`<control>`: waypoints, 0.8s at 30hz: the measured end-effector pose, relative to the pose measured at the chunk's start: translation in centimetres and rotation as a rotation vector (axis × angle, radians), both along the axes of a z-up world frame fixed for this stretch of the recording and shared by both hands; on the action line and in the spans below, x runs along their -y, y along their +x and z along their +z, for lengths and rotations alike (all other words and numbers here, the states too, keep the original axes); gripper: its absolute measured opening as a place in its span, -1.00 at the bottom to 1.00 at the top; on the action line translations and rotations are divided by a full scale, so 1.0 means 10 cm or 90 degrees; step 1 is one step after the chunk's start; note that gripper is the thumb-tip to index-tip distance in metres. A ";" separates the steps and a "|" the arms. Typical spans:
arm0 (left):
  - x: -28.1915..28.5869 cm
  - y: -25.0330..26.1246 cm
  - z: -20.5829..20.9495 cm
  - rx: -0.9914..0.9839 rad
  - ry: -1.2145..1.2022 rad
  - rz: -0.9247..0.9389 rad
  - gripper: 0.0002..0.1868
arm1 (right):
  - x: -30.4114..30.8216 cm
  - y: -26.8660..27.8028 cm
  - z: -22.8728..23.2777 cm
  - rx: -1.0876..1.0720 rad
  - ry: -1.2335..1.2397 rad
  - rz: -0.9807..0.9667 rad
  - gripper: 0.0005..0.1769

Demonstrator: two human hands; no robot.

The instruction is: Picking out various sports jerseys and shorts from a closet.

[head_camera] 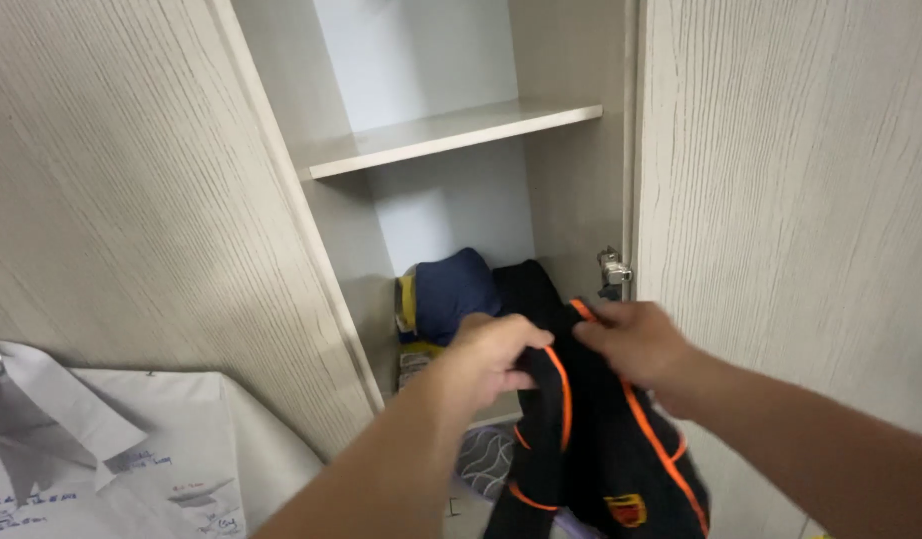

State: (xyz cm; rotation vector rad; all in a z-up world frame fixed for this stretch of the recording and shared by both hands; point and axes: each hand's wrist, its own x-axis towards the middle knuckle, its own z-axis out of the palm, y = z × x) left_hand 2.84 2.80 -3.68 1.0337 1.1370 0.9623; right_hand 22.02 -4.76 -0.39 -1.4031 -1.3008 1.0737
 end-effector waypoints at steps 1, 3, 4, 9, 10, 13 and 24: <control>0.16 0.06 0.09 0.001 -0.002 0.000 -0.73 | 0.06 -0.05 0.02 0.001 -0.002 0.000 -0.62; 0.46 0.20 0.26 -0.051 0.045 0.089 -0.71 | 0.16 -0.16 0.06 0.066 0.025 0.088 -0.67; 0.54 0.23 0.32 -0.050 0.043 0.090 -0.71 | 0.19 -0.16 0.07 0.067 0.023 0.089 -0.67; 0.74 0.34 0.45 -0.117 0.061 0.175 -0.67 | 0.26 -0.20 0.11 0.153 -0.020 0.116 -0.65; 0.64 0.30 0.38 -0.117 0.061 0.176 -0.67 | 0.27 -0.20 0.11 0.153 -0.020 0.117 -0.65; 0.51 0.22 0.28 0.096 0.010 -0.039 -0.62 | 0.24 -0.15 0.05 0.035 -0.024 0.179 -0.63; 0.68 -0.15 0.51 -0.406 0.156 -0.084 0.11 | 0.04 0.38 0.20 -0.102 -0.043 0.267 -0.65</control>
